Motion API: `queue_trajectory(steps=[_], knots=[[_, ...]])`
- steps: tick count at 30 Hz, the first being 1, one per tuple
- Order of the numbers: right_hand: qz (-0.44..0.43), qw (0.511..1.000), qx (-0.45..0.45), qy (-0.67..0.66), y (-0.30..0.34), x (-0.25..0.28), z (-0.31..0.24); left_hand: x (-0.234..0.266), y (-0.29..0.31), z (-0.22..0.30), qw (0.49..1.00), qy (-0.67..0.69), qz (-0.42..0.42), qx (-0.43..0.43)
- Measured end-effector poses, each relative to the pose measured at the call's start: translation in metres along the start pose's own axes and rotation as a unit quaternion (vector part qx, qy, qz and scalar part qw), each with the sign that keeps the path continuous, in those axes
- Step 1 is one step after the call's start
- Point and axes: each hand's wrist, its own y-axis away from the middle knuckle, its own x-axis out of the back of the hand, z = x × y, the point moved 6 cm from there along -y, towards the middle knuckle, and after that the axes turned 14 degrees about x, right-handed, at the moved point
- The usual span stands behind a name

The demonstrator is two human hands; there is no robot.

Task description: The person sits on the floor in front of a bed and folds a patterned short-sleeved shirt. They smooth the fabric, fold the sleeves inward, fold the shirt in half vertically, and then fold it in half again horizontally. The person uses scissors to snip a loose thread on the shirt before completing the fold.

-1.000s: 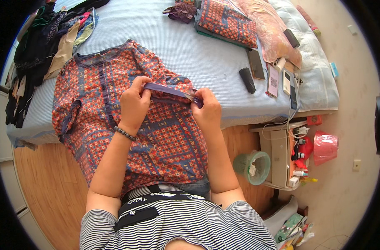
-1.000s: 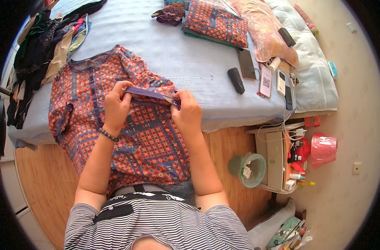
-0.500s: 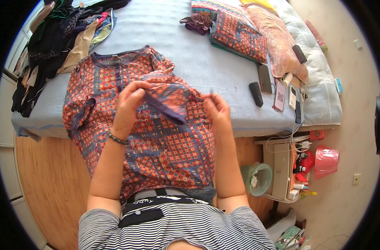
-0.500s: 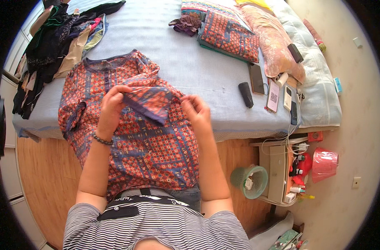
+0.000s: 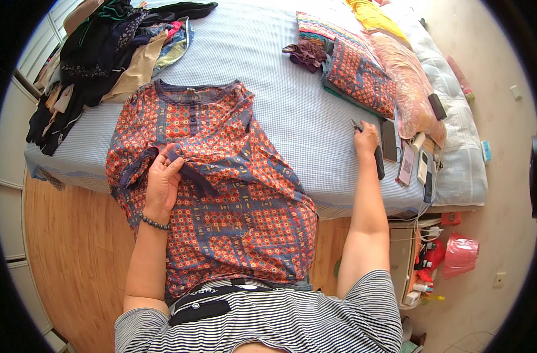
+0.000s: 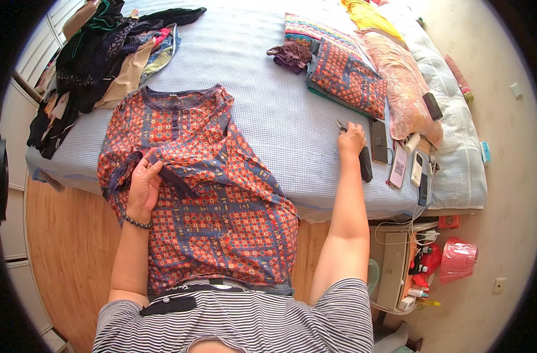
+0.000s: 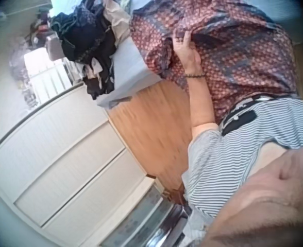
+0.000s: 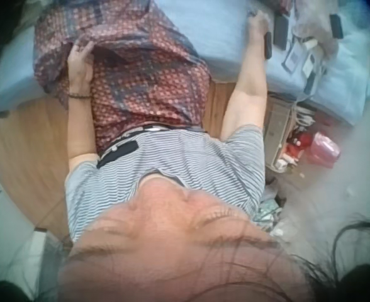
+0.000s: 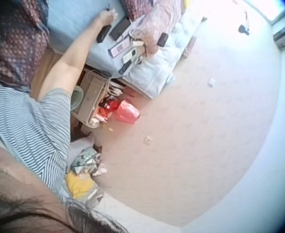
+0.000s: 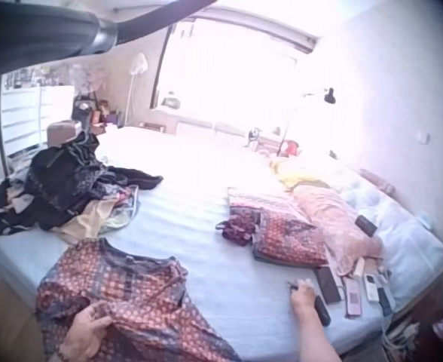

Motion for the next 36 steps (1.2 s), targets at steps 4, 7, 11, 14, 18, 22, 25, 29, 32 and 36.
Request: queue_trajectory(steps=[4,7,11,14,18,22,25,29,32,36], knots=[[0.088,0.952,0.166,-0.241,0.054,0.062,-0.095,0.005,0.015,-0.014,0.994,0.073,-0.019,0.080],[0.003,0.929,0.161,-0.332,0.139,0.115,-0.151,0.003,0.026,-0.021,0.991,0.052,-0.024,0.121],[-0.065,0.930,0.012,-0.361,0.247,0.085,-0.116,-0.010,0.029,-0.025,0.989,-0.077,-0.015,0.127],[-0.148,0.811,-0.124,-0.553,0.307,0.036,-0.088,-0.016,0.015,-0.031,0.981,-0.171,-0.003,0.097],[-0.231,0.756,-0.158,-0.592,0.324,0.041,-0.076,-0.044,0.006,-0.015,0.995,-0.093,-0.014,0.045],[-0.311,0.703,-0.136,-0.625,0.345,0.062,-0.084,-0.075,-0.016,0.005,0.995,-0.082,-0.049,-0.008],[-0.194,0.785,-0.089,-0.582,0.343,0.093,-0.061,-0.105,-0.025,0.033,0.992,-0.098,-0.082,-0.011],[-0.167,0.792,-0.018,-0.587,0.323,0.198,-0.122,-0.114,-0.039,0.082,0.983,-0.168,-0.073,-0.018],[-0.170,0.802,0.150,-0.552,0.325,0.245,-0.205,-0.080,-0.073,0.121,0.975,-0.216,-0.054,0.000],[-0.202,0.762,0.345,-0.509,0.346,0.226,-0.305,0.019,-0.116,0.159,0.922,-0.382,0.017,-0.054]])
